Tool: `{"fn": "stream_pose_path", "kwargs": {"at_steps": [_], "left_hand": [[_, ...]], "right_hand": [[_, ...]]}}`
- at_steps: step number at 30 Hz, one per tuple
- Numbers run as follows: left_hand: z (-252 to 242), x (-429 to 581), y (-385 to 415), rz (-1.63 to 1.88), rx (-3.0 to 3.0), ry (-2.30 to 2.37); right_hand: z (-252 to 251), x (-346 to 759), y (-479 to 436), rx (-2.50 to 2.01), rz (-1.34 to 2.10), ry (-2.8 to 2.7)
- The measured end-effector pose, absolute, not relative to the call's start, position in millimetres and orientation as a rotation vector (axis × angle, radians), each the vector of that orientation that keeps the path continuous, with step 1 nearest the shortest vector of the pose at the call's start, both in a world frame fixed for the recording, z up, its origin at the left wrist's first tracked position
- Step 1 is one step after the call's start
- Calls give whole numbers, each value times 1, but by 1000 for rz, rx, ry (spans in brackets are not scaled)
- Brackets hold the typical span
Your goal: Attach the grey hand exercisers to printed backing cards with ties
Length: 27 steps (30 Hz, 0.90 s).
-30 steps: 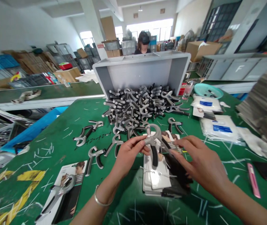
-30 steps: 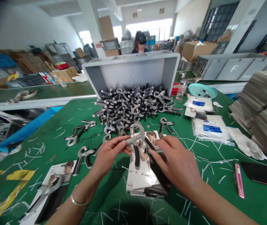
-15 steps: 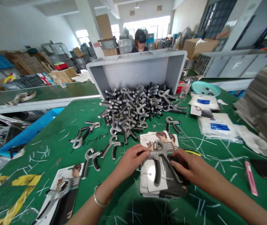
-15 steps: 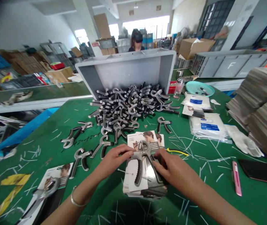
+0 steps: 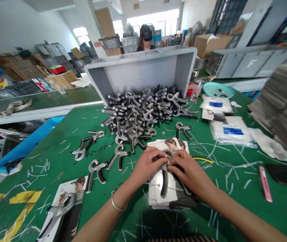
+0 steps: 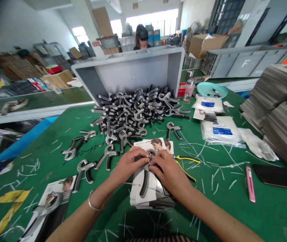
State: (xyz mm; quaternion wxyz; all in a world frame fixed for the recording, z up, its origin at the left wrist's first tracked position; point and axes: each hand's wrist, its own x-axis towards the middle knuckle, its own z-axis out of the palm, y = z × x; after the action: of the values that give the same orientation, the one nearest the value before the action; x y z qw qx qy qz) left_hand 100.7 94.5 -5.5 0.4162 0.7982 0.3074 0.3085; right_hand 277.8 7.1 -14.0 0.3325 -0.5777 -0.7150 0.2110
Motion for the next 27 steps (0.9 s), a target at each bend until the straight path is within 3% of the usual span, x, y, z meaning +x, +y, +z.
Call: {"fn": "stream_pose_path", "kwargs": {"at_steps": [7, 27], "left_hand": [[-12, 99, 86, 879, 2115, 756], [-13, 102, 80, 899, 1941, 819]], "right_hand": [[-15, 276, 11, -1399, 480, -1674], [-6, 282, 3, -1471, 611, -1874]]}}
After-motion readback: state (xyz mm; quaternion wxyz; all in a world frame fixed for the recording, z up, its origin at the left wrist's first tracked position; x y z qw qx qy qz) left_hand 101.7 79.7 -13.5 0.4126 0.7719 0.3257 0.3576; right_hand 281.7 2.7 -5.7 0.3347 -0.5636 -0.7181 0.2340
